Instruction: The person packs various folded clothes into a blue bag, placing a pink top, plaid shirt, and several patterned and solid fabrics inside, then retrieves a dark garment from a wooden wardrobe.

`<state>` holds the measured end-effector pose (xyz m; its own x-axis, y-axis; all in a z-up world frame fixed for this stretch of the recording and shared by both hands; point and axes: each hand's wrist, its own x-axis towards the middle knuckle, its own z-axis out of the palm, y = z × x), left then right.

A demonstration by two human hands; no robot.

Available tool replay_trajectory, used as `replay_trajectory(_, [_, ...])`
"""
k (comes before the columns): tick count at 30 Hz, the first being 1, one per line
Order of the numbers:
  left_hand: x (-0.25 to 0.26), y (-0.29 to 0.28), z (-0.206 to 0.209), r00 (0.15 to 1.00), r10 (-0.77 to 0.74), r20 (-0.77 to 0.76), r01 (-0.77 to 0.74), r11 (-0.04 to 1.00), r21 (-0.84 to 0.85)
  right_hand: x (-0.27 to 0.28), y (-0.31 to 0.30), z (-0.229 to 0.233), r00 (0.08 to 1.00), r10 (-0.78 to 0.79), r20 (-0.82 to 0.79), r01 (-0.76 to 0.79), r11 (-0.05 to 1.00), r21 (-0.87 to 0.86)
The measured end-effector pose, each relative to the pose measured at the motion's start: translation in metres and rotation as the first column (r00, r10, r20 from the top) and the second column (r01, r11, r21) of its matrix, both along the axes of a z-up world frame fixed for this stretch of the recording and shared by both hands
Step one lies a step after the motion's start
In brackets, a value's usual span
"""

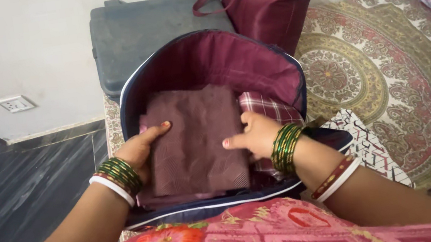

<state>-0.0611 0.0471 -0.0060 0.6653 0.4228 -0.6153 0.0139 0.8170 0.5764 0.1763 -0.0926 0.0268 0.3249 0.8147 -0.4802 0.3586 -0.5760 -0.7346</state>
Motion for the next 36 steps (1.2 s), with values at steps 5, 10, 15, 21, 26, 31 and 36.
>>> replay_trajectory(5, [-0.006, -0.005, -0.003, 0.867, 0.286, -0.408, 0.078, 0.731, 0.678, -0.011, -0.004, 0.000, 0.946, 0.061, 0.318, -0.078, 0.996, 0.042])
replay_trajectory(10, [-0.019, -0.012, -0.008, 0.845, 0.360, -0.397, 0.114, 0.603, 0.789, -0.017, -0.008, 0.028, 0.897, 0.128, 0.424, -0.141, 0.990, -0.002])
replay_trajectory(15, [-0.017, -0.027, 0.021, 0.701, 0.522, -0.485, 0.494, 0.135, 0.859, -0.014, -0.010, 0.050, 0.838, 0.193, 0.511, -0.190, 0.980, -0.058])
replay_trajectory(21, [0.015, -0.037, 0.040, 0.806, 0.273, -0.526, 0.584, -0.512, 0.630, 0.008, -0.009, 0.065, 0.632, 0.447, 0.633, -0.267, 0.892, -0.364])
replay_trajectory(26, [0.025, -0.037, 0.024, 0.613, 0.152, -0.775, 0.728, -0.490, 0.480, 0.006, -0.008, 0.037, 0.615, 0.623, 0.484, -0.284, 0.748, -0.600])
replay_trajectory(31, [0.019, -0.029, 0.004, 0.660, 0.168, -0.732, 0.691, -0.519, 0.504, 0.011, -0.004, 0.011, 0.580, 0.609, 0.541, -0.343, 0.785, -0.516])
replay_trajectory(36, [0.018, -0.025, -0.010, 0.667, 0.202, -0.718, 0.690, -0.532, 0.491, 0.012, 0.001, 0.001, 0.592, 0.600, 0.538, -0.333, 0.790, -0.515])
